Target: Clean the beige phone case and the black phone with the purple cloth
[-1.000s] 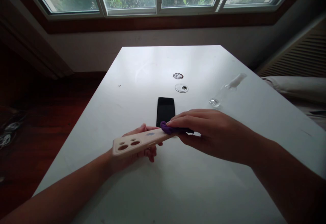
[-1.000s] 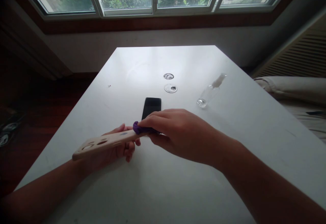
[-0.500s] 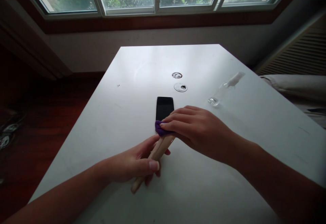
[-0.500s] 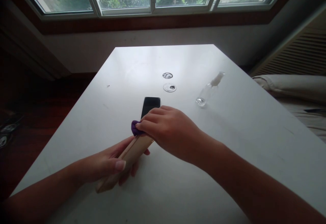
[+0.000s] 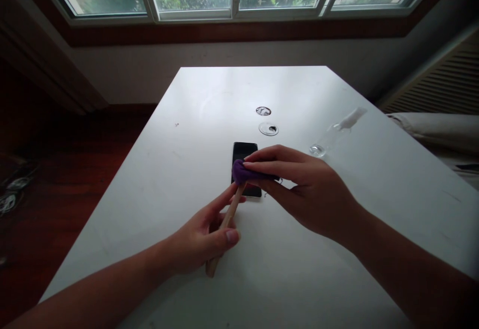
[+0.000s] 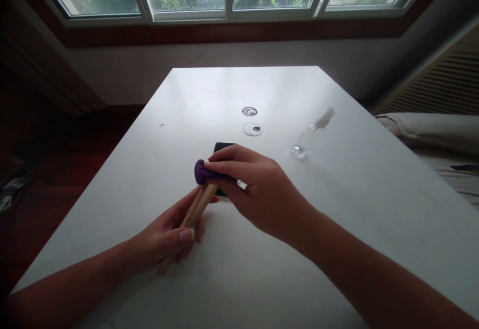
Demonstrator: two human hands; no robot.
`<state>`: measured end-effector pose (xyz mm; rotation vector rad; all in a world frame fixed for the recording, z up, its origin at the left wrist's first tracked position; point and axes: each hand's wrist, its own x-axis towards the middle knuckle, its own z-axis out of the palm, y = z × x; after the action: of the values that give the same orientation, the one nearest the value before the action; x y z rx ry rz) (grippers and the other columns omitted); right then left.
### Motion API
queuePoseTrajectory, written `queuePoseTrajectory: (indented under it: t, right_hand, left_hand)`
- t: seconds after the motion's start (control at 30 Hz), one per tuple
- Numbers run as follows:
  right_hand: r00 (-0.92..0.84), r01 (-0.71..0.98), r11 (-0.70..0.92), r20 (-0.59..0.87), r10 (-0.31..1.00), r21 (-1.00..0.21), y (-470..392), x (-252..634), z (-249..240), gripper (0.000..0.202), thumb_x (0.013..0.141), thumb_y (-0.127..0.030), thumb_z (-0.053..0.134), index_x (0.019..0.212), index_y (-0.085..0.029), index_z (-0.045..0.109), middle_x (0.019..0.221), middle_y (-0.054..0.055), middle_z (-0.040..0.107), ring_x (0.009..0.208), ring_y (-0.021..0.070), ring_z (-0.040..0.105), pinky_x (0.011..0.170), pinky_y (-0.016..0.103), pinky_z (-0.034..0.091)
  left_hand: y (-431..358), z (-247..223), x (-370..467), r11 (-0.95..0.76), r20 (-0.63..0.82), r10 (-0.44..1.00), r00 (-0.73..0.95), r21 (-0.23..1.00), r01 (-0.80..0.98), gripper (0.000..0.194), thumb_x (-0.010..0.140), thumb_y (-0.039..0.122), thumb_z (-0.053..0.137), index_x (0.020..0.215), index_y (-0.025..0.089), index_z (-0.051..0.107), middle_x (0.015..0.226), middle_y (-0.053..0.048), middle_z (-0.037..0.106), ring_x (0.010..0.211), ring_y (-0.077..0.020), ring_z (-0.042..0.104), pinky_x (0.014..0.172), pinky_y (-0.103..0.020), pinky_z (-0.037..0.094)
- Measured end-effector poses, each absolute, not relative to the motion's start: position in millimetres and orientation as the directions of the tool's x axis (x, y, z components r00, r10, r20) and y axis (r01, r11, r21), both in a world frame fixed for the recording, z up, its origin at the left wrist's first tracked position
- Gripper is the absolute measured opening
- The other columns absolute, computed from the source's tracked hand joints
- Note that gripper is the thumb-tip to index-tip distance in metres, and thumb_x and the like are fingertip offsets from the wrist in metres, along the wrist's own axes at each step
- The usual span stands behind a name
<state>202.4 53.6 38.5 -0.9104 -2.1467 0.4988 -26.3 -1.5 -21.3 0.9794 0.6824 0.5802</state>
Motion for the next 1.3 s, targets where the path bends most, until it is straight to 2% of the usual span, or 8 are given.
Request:
queuePoseTrajectory:
  t: [0.17,0.33,0.57,0.7,0.83,0.93,1.13,1.3]
  right_hand:
    - [-0.497,0.500,0.647,0.422,0.759,-0.576,53,204,33,0.027,0.092,-0.015,0.065,0.117,-0.017,0.074,0.111,0.007,0.067,0.094,0.0156,0.065,0.079,0.026,0.058]
    - [-0.523,0.461,0.633,0.386,0.760,-0.622,52,204,35,0.028,0.095,-0.020,0.062,0.120,-0.013,0.072,0.111,0.009,0.064,0.088,0.0136,0.066,0.073,0.024,0.058]
    - [-0.525,0.396,0.637,0.405,0.748,-0.662,51,202,30,0.024,0.095,-0.015,0.061,0.116,-0.014,0.073,0.113,0.008,0.066,0.097,0.0138,0.066,0.085,0.024,0.058]
    - [-0.610,0.255,0.651,0.404,0.682,-0.715,46,198,32,0.025,0.096,-0.014,0.058,0.118,-0.016,0.071,0.114,0.009,0.065,0.097,0.0141,0.065,0.082,0.024,0.059]
    - [-0.701,0.148,0.709,0.432,0.567,-0.690,43,194,36,0.028,0.096,-0.008,0.054,0.117,-0.018,0.071,0.107,0.011,0.065,0.092,0.0166,0.064,0.076,0.029,0.059]
    - [-0.703,0.170,0.755,0.459,0.543,-0.633,48,196,34,0.029,0.097,-0.010,0.054,0.119,-0.019,0.069,0.108,0.010,0.066,0.092,0.0164,0.065,0.074,0.028,0.060]
    - [-0.546,0.370,0.752,0.527,0.651,-0.546,65,204,26,0.025,0.096,-0.013,0.055,0.114,-0.017,0.072,0.105,0.011,0.065,0.086,0.0179,0.067,0.070,0.030,0.061]
    - [-0.554,0.379,0.758,0.526,0.646,-0.532,63,206,25,0.024,0.095,-0.013,0.057,0.114,-0.012,0.072,0.103,0.011,0.065,0.085,0.0172,0.066,0.070,0.030,0.060]
  left_hand:
    - [-3,-32,-18,0.372,-0.208,0.793,0.573,0.910,-0.185,0.083,0.091,0.041,0.069,0.160,0.035,0.021,0.085,0.000,0.052,0.056,-0.0046,0.042,0.050,-0.018,0.034]
    - [-4,-38,-17,0.317,-0.180,0.831,0.527,0.931,-0.182,0.083,0.092,0.038,0.069,0.160,0.033,0.021,0.077,0.003,0.047,0.055,-0.0051,0.040,0.049,-0.018,0.034]
    - [-3,-32,-12,0.323,-0.202,0.847,0.493,0.930,-0.175,0.079,0.093,0.037,0.067,0.159,0.030,0.025,0.079,0.003,0.048,0.056,-0.0048,0.043,0.050,-0.017,0.037]
    - [0,-31,-10,0.300,-0.215,0.868,0.448,0.945,-0.128,0.072,0.092,0.039,0.067,0.155,0.026,0.034,0.081,0.001,0.050,0.056,-0.0056,0.046,0.051,-0.018,0.039]
    - [0,-30,-9,0.307,-0.260,0.881,0.396,0.950,-0.060,0.084,0.091,0.036,0.068,0.159,0.028,0.020,0.087,-0.001,0.054,0.059,-0.0074,0.046,0.054,-0.020,0.041]
    - [-1,-28,-9,0.302,-0.249,0.881,0.403,0.951,-0.071,0.085,0.090,0.036,0.068,0.159,0.025,0.020,0.083,0.000,0.051,0.061,-0.0080,0.043,0.055,-0.020,0.040]
    - [1,-19,-12,0.278,-0.247,0.857,0.452,0.960,-0.003,0.085,0.089,0.043,0.069,0.159,0.020,0.025,0.076,0.003,0.042,0.062,-0.0081,0.036,0.053,-0.019,0.032]
    - [0,-19,-11,0.283,-0.257,0.860,0.440,0.959,0.007,0.090,0.089,0.044,0.069,0.160,0.020,0.020,0.083,0.001,0.047,0.065,-0.0087,0.037,0.054,-0.020,0.033]
